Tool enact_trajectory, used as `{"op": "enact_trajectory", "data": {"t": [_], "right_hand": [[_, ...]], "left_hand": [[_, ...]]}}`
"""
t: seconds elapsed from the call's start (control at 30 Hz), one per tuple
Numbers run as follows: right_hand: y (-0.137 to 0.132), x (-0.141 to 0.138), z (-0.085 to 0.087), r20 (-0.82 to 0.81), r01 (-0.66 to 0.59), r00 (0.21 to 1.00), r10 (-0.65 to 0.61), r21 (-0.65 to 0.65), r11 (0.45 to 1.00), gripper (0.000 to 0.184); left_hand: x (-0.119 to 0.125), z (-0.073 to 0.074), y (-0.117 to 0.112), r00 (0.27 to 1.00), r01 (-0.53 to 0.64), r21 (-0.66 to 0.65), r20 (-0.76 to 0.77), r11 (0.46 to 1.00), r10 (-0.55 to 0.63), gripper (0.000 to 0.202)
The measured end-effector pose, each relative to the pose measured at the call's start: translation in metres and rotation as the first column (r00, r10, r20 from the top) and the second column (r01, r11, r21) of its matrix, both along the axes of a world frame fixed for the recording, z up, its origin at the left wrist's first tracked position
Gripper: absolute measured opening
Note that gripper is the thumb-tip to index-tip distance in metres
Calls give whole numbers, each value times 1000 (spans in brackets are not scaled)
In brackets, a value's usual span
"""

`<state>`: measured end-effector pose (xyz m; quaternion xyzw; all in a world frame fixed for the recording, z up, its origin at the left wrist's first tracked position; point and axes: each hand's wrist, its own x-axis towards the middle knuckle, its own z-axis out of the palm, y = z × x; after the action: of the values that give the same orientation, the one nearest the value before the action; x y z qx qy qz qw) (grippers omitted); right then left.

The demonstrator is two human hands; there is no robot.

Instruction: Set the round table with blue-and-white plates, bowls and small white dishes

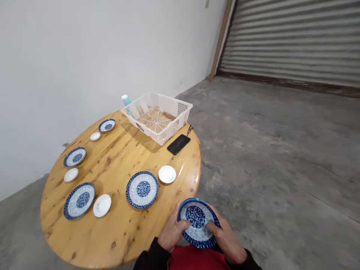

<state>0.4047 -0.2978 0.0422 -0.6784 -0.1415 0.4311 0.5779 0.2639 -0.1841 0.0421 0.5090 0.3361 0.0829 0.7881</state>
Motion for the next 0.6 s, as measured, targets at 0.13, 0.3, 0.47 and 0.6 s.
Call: {"op": "enact_trajectory", "data": {"t": [0.13,0.3,0.47,0.6], "right_hand": [[-39,75,9,32,-17,999,19,-70,997,64],[-82,154,10,38,-27,999,33,-148,989,64],[-91,197,4,-15,-97,995,96,-159,983,65],[-77,221,-11,-57,-181,983,174,-166,969,66]], "left_hand": [[79,12,-35,1000,6,-2,3,1000,-6,68],[156,16,-74,1000,2,-88,30,996,0,62],[193,10,-87,998,-30,-91,57,995,35,52],[207,11,-74,999,-49,-14,23,999,49,51]]}}
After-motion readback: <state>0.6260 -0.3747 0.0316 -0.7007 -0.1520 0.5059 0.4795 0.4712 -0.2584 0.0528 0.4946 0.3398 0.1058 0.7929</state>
